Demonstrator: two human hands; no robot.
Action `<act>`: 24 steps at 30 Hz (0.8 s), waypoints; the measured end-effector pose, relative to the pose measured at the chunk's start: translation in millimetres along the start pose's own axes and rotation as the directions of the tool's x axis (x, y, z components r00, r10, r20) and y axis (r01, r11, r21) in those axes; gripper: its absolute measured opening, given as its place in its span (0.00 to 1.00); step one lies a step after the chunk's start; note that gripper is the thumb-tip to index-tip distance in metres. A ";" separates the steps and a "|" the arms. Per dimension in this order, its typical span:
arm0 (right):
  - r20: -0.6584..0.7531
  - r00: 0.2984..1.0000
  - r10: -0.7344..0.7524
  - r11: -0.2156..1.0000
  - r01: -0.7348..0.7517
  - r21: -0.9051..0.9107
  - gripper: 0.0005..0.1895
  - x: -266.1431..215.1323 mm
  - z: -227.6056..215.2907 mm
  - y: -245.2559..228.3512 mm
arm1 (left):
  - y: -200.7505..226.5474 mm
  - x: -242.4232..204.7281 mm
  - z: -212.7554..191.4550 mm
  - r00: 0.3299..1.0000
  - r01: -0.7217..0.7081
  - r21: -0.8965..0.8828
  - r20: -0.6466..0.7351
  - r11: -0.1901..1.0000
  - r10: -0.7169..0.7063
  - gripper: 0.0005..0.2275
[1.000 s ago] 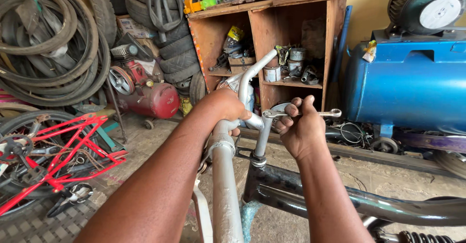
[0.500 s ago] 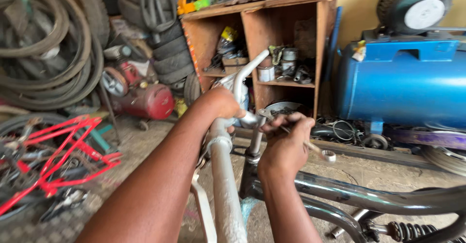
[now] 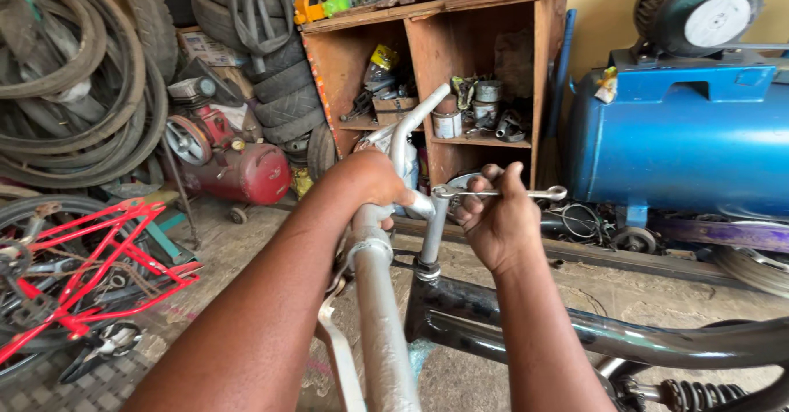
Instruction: The person works on a bicycle frame in a cluttered workshop, using a screwdriver and a wrench to tighten components on the head tube. They then pick up a silver handlebar, apply grease from a bottle to the stem, and install the handlebar onto the frame, securing it with the wrench.
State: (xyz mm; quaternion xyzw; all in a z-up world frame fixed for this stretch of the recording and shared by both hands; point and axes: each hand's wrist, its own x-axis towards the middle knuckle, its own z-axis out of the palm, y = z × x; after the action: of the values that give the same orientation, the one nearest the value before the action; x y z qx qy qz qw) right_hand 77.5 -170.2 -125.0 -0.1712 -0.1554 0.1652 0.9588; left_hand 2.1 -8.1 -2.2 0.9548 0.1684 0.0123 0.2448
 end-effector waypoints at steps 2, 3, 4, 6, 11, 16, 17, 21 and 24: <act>-0.008 1.000 0.015 1.000 -0.015 -0.010 0.23 2.8 4.5 1.4 | 1.3 -1.3 -2.9 1.000 0.011 0.050 -0.001 0.999 -0.011 0.15; -0.022 1.000 0.022 1.000 -0.022 -0.014 0.23 1.7 8.3 0.3 | 3.2 -2.3 -3.5 1.000 0.020 0.077 0.000 0.997 -0.020 0.15; -0.036 0.999 0.029 0.999 -0.030 -0.019 0.23 -0.7 13.1 -0.3 | 4.7 -3.8 -3.9 1.000 0.028 0.105 0.002 0.994 -0.028 0.15; -0.093 0.996 -0.001 0.995 -0.008 -0.098 0.22 -7.2 24.9 -3.2 | 5.7 -7.3 -2.9 0.999 0.046 0.023 -0.021 0.999 -0.045 0.15; -0.305 0.949 -0.084 0.995 0.097 0.030 0.28 -34.0 32.9 -14.7 | 3.2 -9.4 -3.5 0.998 0.047 -0.101 -0.045 0.994 -0.052 0.15; -0.219 0.964 -0.150 0.977 0.178 0.114 0.28 -45.2 34.5 -36.9 | -11.1 12.3 3.9 0.995 0.086 -0.155 -0.044 0.984 -0.094 0.15; -0.249 0.939 -0.238 0.960 0.266 0.086 0.26 -52.4 40.3 -35.3 | -12.0 21.9 6.2 0.993 0.050 -0.042 -0.106 0.998 -0.054 0.17; -0.691 0.564 -0.451 0.612 -0.368 -0.700 0.35 -90.7 88.0 30.2 | -19.7 61.1 16.3 0.944 0.001 0.210 -0.324 0.978 0.068 0.19; -0.525 0.723 -0.449 0.890 0.417 -0.186 0.28 -127.0 81.5 37.9 | -9.0 86.6 24.1 0.928 0.024 0.217 -0.368 0.976 0.059 0.20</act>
State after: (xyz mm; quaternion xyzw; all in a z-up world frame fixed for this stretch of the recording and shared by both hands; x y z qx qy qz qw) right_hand -75.4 -160.9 -97.3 -0.1967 0.0890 -0.1243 0.9685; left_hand 83.5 16.5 -32.8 0.9574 0.2038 0.1770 0.1024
